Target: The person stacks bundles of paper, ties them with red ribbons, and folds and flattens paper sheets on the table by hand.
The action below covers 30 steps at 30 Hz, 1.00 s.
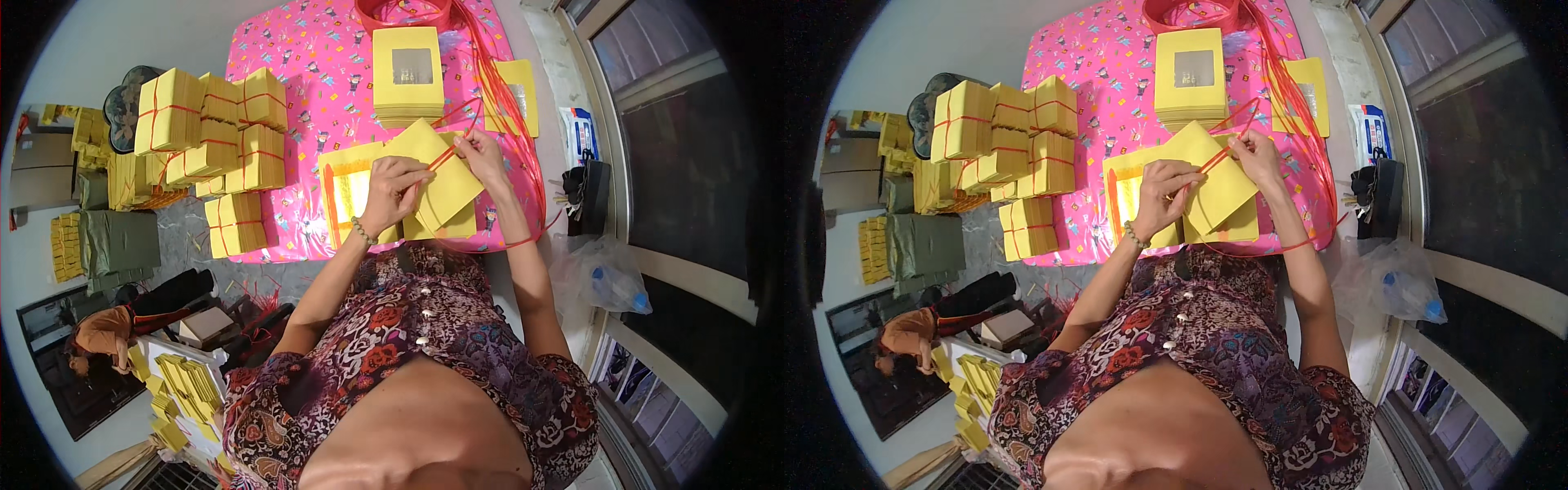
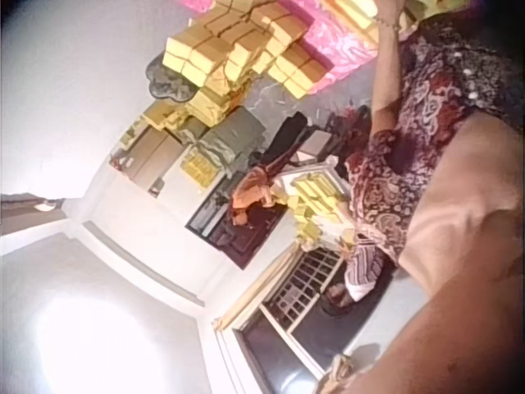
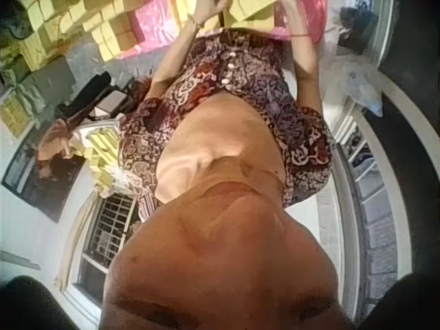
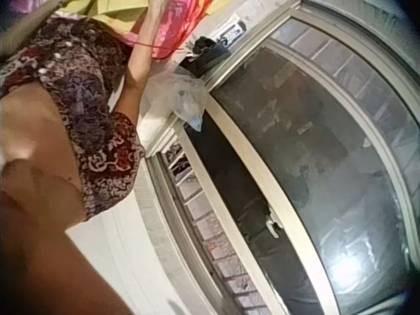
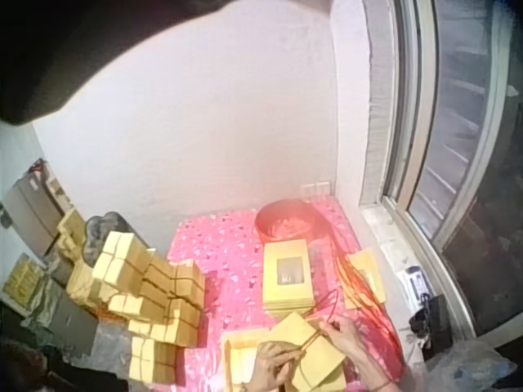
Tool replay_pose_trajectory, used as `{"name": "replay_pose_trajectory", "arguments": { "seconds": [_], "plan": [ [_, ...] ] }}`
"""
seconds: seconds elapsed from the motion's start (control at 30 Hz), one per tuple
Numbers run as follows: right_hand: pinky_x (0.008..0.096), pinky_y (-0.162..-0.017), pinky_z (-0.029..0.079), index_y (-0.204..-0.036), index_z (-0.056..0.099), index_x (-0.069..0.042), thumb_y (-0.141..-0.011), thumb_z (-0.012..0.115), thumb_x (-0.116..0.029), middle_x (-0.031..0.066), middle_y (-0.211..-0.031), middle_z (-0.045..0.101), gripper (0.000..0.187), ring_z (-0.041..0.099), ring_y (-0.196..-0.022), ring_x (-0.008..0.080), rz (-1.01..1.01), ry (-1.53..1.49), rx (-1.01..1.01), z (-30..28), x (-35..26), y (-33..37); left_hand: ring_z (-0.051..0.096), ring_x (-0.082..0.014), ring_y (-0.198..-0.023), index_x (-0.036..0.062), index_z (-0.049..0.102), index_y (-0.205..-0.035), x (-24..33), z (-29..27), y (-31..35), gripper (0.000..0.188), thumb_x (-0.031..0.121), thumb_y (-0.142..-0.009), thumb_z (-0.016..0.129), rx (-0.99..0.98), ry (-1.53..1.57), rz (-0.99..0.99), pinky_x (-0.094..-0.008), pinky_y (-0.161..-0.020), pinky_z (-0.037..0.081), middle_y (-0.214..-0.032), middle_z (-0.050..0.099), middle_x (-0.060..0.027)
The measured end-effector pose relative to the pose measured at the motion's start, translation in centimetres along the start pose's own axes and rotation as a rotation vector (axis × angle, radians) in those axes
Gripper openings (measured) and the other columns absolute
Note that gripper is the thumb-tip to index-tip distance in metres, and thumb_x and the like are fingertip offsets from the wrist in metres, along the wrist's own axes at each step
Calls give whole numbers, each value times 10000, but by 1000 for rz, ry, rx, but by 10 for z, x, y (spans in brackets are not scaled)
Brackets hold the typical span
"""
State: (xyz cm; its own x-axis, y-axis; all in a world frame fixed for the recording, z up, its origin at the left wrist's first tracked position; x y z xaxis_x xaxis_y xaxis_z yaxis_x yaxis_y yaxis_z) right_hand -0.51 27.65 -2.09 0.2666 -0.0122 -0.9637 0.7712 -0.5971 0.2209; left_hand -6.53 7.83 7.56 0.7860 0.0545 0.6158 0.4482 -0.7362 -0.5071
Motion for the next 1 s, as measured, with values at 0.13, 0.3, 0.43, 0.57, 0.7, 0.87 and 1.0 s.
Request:
{"name": "replay_pose_trajectory", "arguments": {
  "seconds": [0.13,0.3,0.43,0.57,0.7,0.87,1.0],
  "plan": [
    [243,-589,470,-844,637,-23,-893,670,-192,13,-693,631,179,611,-653,90,28,35,24,-2,12,-2,648,-211,-955,138,747,-939,-6,2,8,190,53,-796,656,-7,20,-18,-349,-833,437,-942,711,-30],
    [247,-592,470,-858,635,-18,-881,685,-192,23,-708,635,182,612,-653,96,71,43,72,-4,13,0,658,-217,-960,114,717,-894,-8,2,9,141,33,-813,636,17,35,-40,-345,-830,435,-927,711,-35],
    [244,-581,458,-820,618,8,-890,676,-175,34,-698,626,204,610,-664,91,-76,72,208,-22,8,10,641,-209,-915,112,657,-868,-7,5,6,164,-14,-774,612,46,36,-29,-345,-832,416,-902,695,-15],
    [243,-576,445,-788,609,23,-885,682,-142,37,-687,621,204,585,-653,75,-189,-23,412,-33,-16,61,645,-213,-943,112,681,-863,-10,2,9,145,-6,-808,618,33,29,-65,-341,-834,416,-909,697,-27],
    [221,-613,441,-811,633,-18,-897,689,-188,1,-718,614,199,545,-661,53,-115,-211,592,-34,-18,122,632,-213,-902,107,678,-861,-11,2,8,129,10,-822,603,23,32,-66,-337,-828,407,-910,694,-34],
    [218,-613,427,-910,613,-83,-921,656,-253,-31,-760,576,176,529,-676,53,323,-722,549,-5,42,186,608,-225,-868,115,673,-879,-12,0,4,69,71,-852,627,14,46,-71,-351,-804,394,-876,678,-36],
    [269,-655,454,-976,571,-111,-936,629,-257,-17,-844,554,162,565,-761,87,698,-1055,365,48,82,209,600,-226,-838,102,678,-859,-11,0,1,54,92,-867,626,-23,54,-122,-344,-806,389,-872,684,-45]
  ]
}}
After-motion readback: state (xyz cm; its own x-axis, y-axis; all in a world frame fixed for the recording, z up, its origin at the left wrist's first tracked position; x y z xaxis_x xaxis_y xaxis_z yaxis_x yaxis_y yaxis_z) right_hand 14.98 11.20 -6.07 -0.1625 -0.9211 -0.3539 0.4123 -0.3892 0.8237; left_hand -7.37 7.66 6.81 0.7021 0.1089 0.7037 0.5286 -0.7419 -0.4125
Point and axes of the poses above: each hand's wrist, its own y-axis away from the middle knuckle, its own z-axis out of the palm, x = y × z, the point moved 7 cm from there along -y, towards the middle knuckle
